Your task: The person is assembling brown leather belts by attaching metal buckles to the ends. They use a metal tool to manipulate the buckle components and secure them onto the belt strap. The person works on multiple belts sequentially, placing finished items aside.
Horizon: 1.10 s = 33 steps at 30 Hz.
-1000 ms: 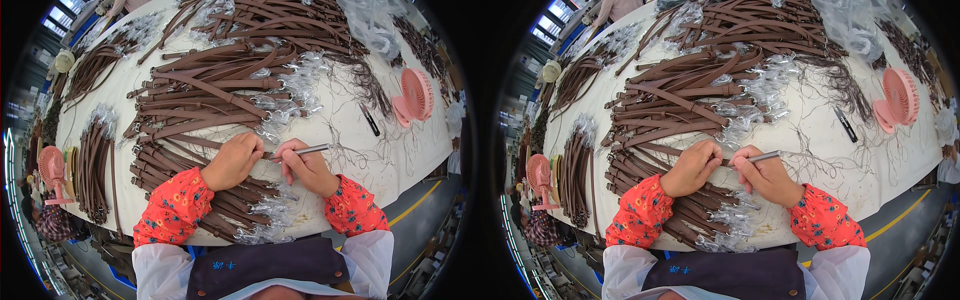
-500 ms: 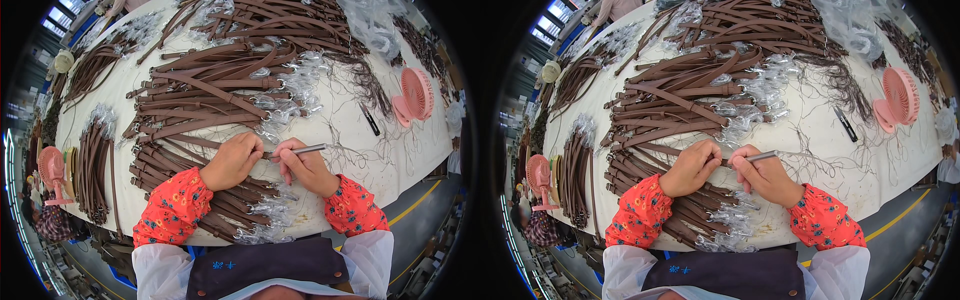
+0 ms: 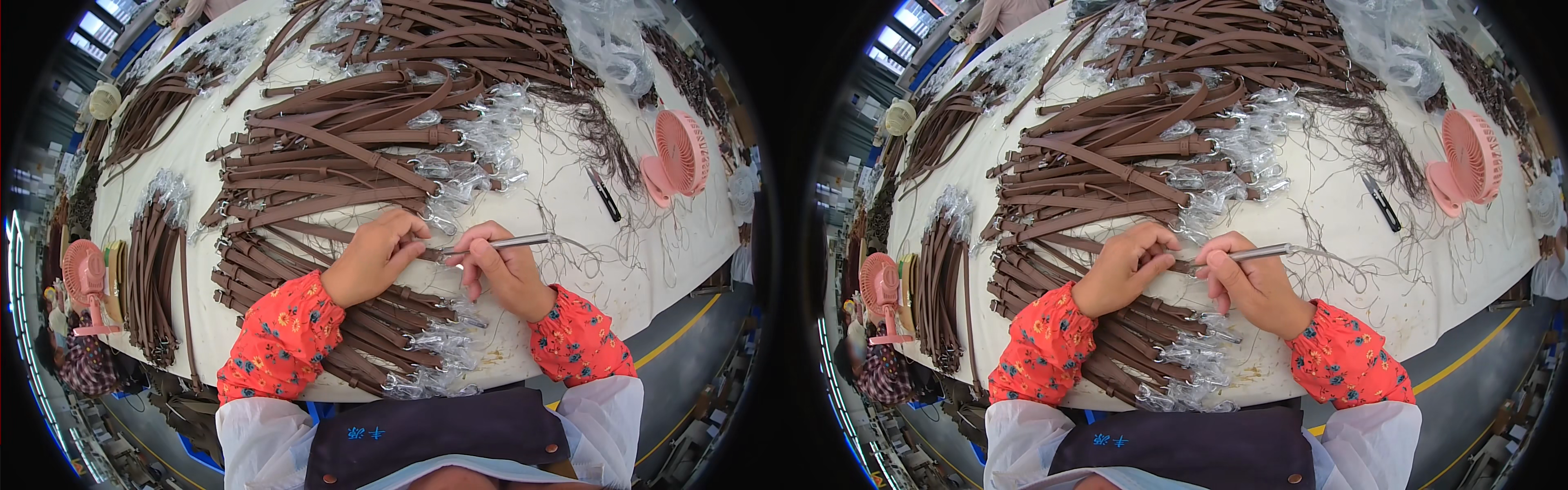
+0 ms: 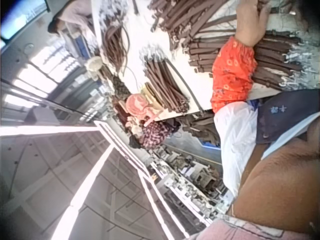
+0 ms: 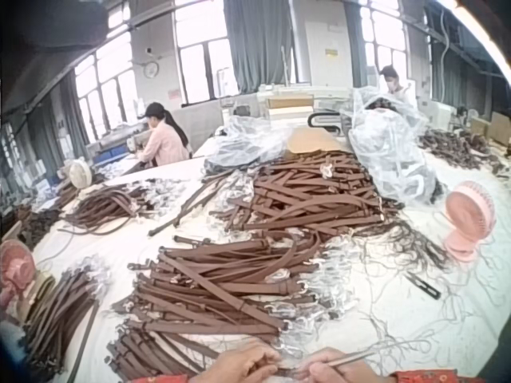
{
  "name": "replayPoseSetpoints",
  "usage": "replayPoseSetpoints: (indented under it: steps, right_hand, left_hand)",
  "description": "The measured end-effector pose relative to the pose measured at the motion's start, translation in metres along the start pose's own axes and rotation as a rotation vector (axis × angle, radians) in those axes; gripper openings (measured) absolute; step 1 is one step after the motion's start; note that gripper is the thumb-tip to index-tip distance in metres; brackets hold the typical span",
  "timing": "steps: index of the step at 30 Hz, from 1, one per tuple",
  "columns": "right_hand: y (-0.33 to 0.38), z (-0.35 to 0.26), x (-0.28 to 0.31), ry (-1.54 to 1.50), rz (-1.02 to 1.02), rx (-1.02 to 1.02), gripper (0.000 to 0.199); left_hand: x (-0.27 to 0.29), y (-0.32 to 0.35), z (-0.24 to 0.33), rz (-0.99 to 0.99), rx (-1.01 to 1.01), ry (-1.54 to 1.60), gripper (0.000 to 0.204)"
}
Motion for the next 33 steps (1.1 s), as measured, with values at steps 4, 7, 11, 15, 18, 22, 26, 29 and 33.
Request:
replayPoseSetpoints:
  steps: [4,7,11,15,18,22,26,29,33]
  right_hand:
    - [0.0,-0.004,0.005,-0.014,0.07,0.074,0.03]
    - [-0.002,-0.009,0.006,-0.025,0.087,0.13,0.03]
    - [-0.004,-0.011,0.006,-0.058,0.072,0.151,0.031]
    - [-0.002,-0.011,0.004,-0.058,0.067,0.126,0.03]
    - [-0.002,-0.012,0.004,-0.084,0.063,0.141,0.029]
    - [-0.002,-0.011,0.004,-0.127,0.061,0.143,0.028]
    - [-0.001,-0.008,0.003,-0.147,0.038,0.126,0.027]
    - [-0.002,-0.006,-0.003,-0.117,-0.04,0.108,0.026]
    - [0.001,0.0,-0.006,-0.025,-0.035,-0.093,0.024]
  left_hand:
    - [-0.007,0.002,0.003,-0.04,-0.007,-0.006,0.027]
    - [-0.007,0.001,-0.004,-0.051,0.02,-0.007,0.024]
    - [-0.007,-0.001,-0.008,-0.071,0.081,0.016,0.019]
    - [-0.007,-0.001,-0.009,-0.06,0.083,0.028,0.02]
    - [-0.006,0.0,-0.006,-0.032,0.073,0.018,0.016]
    - [-0.009,0.002,0.006,0.042,0.013,-0.162,0.009]
    - [-0.013,0.005,0.016,0.137,-0.1,-0.29,0.009]
    - [-0.013,0.004,0.009,0.151,-0.095,-0.266,0.01]
    - [-0.009,0.002,0.004,0.103,-0.012,-0.182,0.011]
Point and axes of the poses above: each hand's wrist, its own y-axis away from the middle knuckle, its own x-axis out of the back of the hand, z = x × y, the point moved 7 cm from there along -y, towards the middle knuckle, and after that the axes turned 14 degrees about x, right-handed, at the moved point
